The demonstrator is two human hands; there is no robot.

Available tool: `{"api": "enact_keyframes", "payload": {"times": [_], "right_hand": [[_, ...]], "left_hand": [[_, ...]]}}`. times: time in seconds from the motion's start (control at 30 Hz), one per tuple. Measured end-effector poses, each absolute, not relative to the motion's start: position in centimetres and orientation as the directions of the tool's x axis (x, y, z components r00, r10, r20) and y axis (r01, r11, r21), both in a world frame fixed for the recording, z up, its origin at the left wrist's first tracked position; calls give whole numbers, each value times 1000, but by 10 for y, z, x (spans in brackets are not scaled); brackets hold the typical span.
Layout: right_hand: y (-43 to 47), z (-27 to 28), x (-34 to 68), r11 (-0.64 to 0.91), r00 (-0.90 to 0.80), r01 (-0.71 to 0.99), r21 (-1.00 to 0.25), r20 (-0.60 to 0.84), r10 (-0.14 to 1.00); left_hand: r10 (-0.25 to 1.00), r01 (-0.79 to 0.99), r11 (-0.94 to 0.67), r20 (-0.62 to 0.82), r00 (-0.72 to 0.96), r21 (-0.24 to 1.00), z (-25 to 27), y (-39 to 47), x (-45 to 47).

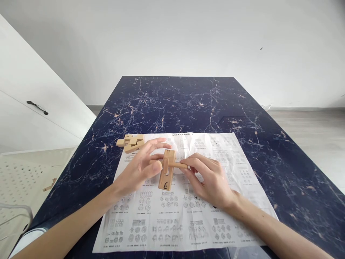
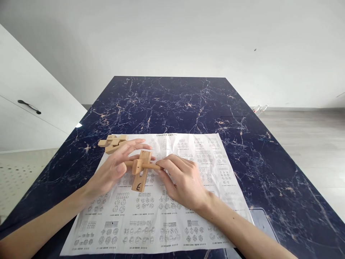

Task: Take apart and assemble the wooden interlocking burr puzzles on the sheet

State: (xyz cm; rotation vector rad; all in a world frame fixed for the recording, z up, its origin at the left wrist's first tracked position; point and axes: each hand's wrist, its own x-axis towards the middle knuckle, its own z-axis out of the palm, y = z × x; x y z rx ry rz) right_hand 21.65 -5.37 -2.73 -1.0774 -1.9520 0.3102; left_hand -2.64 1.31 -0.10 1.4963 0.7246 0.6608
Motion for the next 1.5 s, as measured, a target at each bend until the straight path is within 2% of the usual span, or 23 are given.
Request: {"api": "enact_keyframes", "payload": {"times": [0.13, 0.3, 0.5, 0.6, 0.7, 0.77, 0.83, 0.93, 1.1, 1.2, 1.3, 1.43, 1.5], "right_hand": [[-55, -27, 214, 632, -295, 573, -521, 588, 753], [-55, -27, 214, 640, -294, 580, -504, 603, 742], [-51, -26, 221, 590, -211, 578, -564, 595, 775], [-49, -26, 224, 533, -134, 566, -629, 568, 812], [-47, -25, 226, 429, -7, 535, -728, 504, 864], [-45, -24, 227, 345, 73, 485, -804, 430, 900], [-43, -23, 228, 273, 122, 431, -860, 355, 927], [-42, -22, 229, 224, 145, 385, -895, 299, 943], [-43, -24, 228, 223, 128, 367, -903, 286, 950], [-44, -25, 228, 211, 127, 370, -905, 274, 953], [-44, -24, 228, 208, 130, 372, -904, 273, 953], [-44, -22, 226, 242, 109, 383, -892, 304, 946], [-46, -21, 224, 275, 86, 391, -878, 333, 939]], "left_hand": [[764, 124, -18, -66, 642, 992, -2, 9, -24], [790, 133, -34, -55, 611, 991, -1, 8, -24], [868, 98, -14, -37, 495, 995, 4, 15, -28], [899, 131, -120, 51, 435, 984, 7, 16, -29], [903, 245, -309, 203, 380, 919, 7, 16, -29], [868, 373, -461, 322, 378, 805, 4, 17, -30], [788, 478, -609, 415, 455, 633, -1, 18, -31], [667, 490, -738, 389, 635, 465, -6, 19, -34], [602, 477, -763, 211, 770, 435, -8, 19, -36], [579, 461, -777, 201, 790, 429, -5, 19, -36], [526, 407, -830, 297, 797, 381, -3, 19, -36], [444, 343, -895, 516, 733, 284, -3, 17, -33], [442, 329, -897, 550, 709, 296, -3, 15, -31]]}}
